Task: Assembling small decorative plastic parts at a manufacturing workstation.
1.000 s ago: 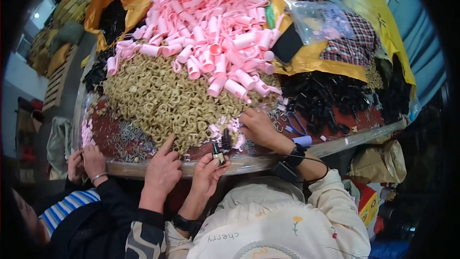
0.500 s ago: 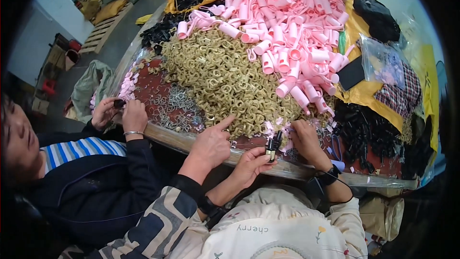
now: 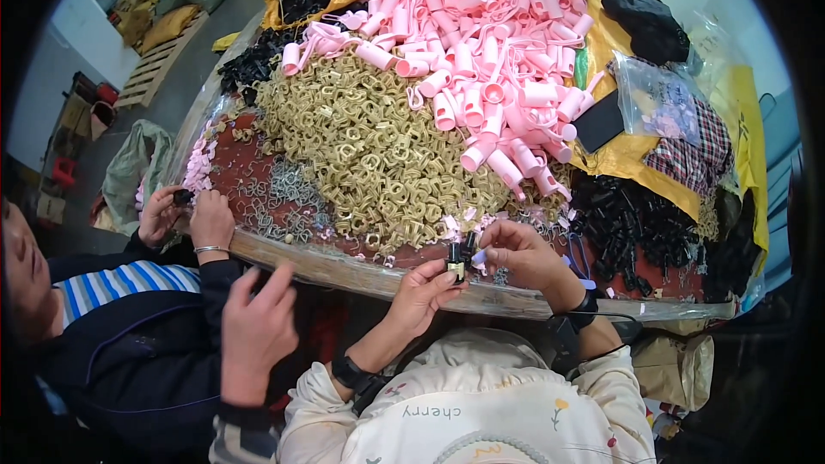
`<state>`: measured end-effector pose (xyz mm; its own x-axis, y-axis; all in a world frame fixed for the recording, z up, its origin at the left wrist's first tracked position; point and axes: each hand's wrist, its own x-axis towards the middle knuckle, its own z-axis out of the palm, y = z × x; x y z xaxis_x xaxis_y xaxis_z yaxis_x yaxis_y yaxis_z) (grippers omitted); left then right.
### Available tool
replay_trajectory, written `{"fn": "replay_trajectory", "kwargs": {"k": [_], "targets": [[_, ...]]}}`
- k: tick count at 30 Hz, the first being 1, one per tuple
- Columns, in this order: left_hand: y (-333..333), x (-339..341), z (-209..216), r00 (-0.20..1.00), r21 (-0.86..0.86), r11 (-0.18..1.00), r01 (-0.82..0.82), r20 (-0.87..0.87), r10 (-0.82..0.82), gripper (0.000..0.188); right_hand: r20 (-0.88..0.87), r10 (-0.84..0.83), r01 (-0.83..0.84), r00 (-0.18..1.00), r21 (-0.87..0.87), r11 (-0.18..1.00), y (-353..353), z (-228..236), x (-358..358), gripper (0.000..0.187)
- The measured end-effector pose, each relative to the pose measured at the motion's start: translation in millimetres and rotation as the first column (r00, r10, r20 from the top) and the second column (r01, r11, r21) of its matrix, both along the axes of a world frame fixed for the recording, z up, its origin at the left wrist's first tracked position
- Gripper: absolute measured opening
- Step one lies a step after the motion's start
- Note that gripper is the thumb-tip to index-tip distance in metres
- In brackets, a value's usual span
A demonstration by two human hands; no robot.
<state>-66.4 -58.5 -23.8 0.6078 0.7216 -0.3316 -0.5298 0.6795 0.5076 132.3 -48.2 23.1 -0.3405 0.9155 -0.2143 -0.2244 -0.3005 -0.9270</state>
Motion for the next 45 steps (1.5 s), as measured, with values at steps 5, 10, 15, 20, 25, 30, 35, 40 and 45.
{"fn": "replay_trajectory", "kwargs": {"k": [5, 10, 15, 20, 25, 30, 35, 40, 45], "targets": [[-1, -2, 5, 1.000, -0.011, 1.000, -0.007, 0.004, 0.007, 0.026, 0.023, 0.135, -0.136, 0.991, 0.034, 0.990, -3, 3, -10, 0.013], [-2, -2, 6, 1.000, -0.005, 1.000, 0.016, -0.004, -0.016, 0.027, 0.131, 0.120, -0.137, 0.984, 0.134, 0.981, -6, 4, -20, 0.014], [-2, -3, 4, 1.000, -0.009, 1.000, 0.017, -0.002, -0.017, 0.027, 0.235, -0.028, -0.029, 0.972, 0.238, 0.971, -12, -1, -27, 0.013], [0, -6, 6, 0.998, 0.012, 0.999, 0.049, -0.028, -0.049, 0.027, 0.476, -0.134, -0.132, 0.869, 0.484, 0.865, -7, 3, -30, 0.013], [-3, -12, 11, 0.998, 0.033, 0.999, -0.008, -0.066, 0.010, 0.028, 0.503, -0.321, -0.171, 0.803, 0.709, 0.684, -2, 8, -42, 0.018], [-7, -7, 7, 0.991, -0.026, 0.995, 0.097, 0.100, -0.094, 0.030, 0.487, -0.338, -0.117, 0.805, 0.689, 0.715, -17, 4, -43, 0.015], [-12, -3, 3, 0.994, -0.025, 0.997, 0.079, 0.082, -0.077, 0.029, 0.526, -0.403, -0.131, 0.749, 0.713, 0.688, -28, 0, -47, 0.017], [-6, -2, 3, 0.995, -0.020, 0.996, 0.086, 0.056, -0.085, 0.025, 0.560, -0.540, -0.107, 0.628, 0.750, 0.653, -49, 10, -26, 0.022], [1, -23, 7, 0.997, 0.083, 0.997, -0.006, -0.074, 0.012, 0.023, 0.771, -0.617, -0.254, 0.159, 0.636, 0.729, -76, 10, 63, 0.025]]}}
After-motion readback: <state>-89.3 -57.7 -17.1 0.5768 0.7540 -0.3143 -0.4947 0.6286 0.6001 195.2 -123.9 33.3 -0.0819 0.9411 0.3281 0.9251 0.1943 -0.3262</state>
